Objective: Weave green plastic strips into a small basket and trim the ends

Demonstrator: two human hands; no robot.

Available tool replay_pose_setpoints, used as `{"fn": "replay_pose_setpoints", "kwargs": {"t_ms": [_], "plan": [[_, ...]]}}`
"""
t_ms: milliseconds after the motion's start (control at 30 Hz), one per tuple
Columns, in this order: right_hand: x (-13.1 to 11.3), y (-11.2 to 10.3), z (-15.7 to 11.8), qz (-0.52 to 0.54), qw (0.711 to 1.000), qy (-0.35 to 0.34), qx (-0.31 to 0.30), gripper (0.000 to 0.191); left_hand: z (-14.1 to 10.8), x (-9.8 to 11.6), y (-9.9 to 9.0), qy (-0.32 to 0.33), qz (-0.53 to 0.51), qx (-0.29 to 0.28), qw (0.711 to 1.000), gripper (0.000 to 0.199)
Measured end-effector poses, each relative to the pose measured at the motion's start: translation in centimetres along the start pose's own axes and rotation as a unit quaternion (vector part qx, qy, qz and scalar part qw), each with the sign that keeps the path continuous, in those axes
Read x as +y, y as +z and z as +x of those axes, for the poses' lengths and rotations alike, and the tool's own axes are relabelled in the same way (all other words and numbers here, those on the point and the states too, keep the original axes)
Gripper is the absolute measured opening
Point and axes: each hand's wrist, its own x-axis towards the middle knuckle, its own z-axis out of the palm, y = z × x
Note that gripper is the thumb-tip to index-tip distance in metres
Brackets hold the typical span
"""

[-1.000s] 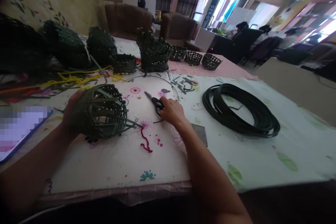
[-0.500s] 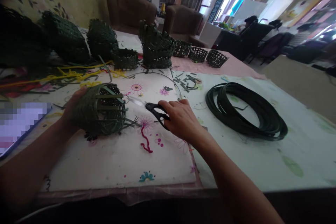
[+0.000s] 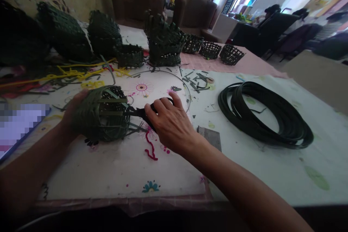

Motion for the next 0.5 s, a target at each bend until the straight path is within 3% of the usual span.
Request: {"fn": "replay_pose_setpoints", "kwargs": {"t_ms": [500], "plan": [[-1.7,-2.7,1.7,-0.051,0.998,-0.045,-0.017,0.031,-0.6,-0.5,0.3,0.037,0.023,-0.009,0.999,0.019]]}}
